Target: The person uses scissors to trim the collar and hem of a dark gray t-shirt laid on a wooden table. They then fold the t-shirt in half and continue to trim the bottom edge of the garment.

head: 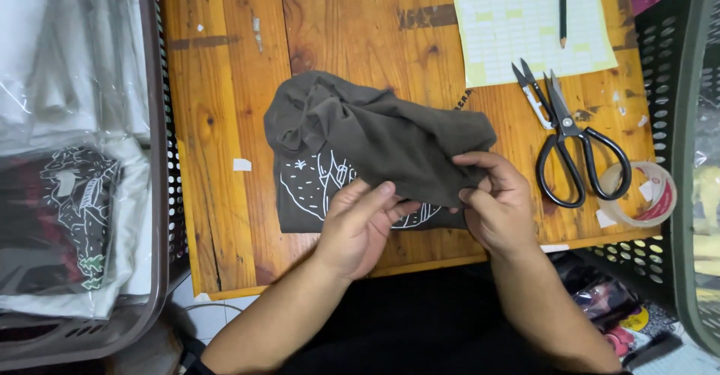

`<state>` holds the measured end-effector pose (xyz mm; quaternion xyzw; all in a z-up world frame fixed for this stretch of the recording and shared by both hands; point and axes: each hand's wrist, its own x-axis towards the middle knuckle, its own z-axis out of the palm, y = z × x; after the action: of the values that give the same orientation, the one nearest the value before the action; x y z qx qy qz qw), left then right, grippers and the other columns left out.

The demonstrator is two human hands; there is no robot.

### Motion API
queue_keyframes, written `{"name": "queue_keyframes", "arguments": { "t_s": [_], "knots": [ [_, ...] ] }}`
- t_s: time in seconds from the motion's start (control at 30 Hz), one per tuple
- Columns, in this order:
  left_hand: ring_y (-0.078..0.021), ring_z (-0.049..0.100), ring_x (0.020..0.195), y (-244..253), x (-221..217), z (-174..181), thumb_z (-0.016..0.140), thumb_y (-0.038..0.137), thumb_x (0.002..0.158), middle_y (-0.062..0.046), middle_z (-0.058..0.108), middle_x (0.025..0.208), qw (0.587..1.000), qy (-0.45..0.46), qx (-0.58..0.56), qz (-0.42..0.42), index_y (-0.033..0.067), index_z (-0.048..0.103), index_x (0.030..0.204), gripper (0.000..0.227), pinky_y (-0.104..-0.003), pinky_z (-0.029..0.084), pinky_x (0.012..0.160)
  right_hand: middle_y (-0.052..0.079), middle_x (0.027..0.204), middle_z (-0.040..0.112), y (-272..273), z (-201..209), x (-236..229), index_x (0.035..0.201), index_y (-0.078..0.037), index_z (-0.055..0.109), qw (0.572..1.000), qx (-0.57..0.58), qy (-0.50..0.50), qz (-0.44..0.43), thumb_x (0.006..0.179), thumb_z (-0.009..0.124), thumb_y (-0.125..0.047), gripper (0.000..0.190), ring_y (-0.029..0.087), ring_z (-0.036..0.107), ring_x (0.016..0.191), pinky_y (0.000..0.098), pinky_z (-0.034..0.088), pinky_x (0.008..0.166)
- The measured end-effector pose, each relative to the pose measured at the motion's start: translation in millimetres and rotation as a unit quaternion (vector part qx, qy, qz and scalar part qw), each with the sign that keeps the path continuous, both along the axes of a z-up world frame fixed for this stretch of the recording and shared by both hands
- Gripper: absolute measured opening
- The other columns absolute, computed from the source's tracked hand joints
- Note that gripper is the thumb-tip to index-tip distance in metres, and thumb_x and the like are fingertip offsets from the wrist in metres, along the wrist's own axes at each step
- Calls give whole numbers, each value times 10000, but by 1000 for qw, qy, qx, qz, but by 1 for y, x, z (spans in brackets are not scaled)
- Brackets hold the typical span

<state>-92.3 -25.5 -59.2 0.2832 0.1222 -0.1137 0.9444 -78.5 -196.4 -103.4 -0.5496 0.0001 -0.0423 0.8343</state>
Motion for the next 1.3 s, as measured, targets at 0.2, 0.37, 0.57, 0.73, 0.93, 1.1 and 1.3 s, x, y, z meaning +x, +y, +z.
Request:
{"name": "queue_keyframes", "arguments": {
  "t_s": [0.2,0.37,0.57,0.73,0.93,1.1,1.3],
  "knots": [
    [-279,629,849,-6,3,1,498,88,847,-197,632,918,1000,-12,9,11,-4,587,971,179,-418,519,762,188,614,542,2,5,-3,906,152,537,1000,-18,5,-19,626,477,118,288,194,560,421,282,497,369],
    [-291,629,847,-2,-1,-3,439,137,887,-215,628,925,997,-41,8,58,25,562,985,193,-448,505,777,146,538,564,0,43,-6,958,76,588,980,-198,18,-13,716,555,59,245,168,585,452,255,500,414],
    [-303,609,640,-1,-4,-15,447,130,892,-138,590,644,994,15,-6,110,28,542,853,146,-491,526,650,166,902,631,-57,62,-16,1194,53,555,775,-602,-145,-123,878,634,40,326,176,573,712,271,503,691],
    [-207,573,533,-6,-3,-10,477,121,868,-115,527,526,992,26,19,122,50,470,682,200,-438,526,634,121,904,608,-96,64,-22,1212,12,660,618,-775,-45,-127,890,677,-140,357,230,575,789,341,458,768],
    [-214,577,936,-10,2,2,620,-19,750,-157,590,1033,991,-74,69,90,-6,416,1178,474,-335,497,802,139,923,616,-111,62,-23,1123,57,681,565,-806,-115,-134,899,701,-111,280,316,580,881,398,443,787],
    [-139,563,686,-16,-1,-11,592,-88,725,-69,567,707,990,-6,79,118,32,482,755,166,-258,472,668,109,886,631,-115,59,-23,1084,-4,681,551,-827,-21,-109,879,675,-256,325,311,555,885,377,444,752],
    [-234,585,783,-11,-2,-11,517,-38,800,-97,564,788,993,-33,53,104,60,484,834,109,-361,514,684,250,899,592,-86,80,-2,1239,77,521,558,-827,30,-69,751,689,-241,605,419,534,821,461,405,713]
  ]
}}
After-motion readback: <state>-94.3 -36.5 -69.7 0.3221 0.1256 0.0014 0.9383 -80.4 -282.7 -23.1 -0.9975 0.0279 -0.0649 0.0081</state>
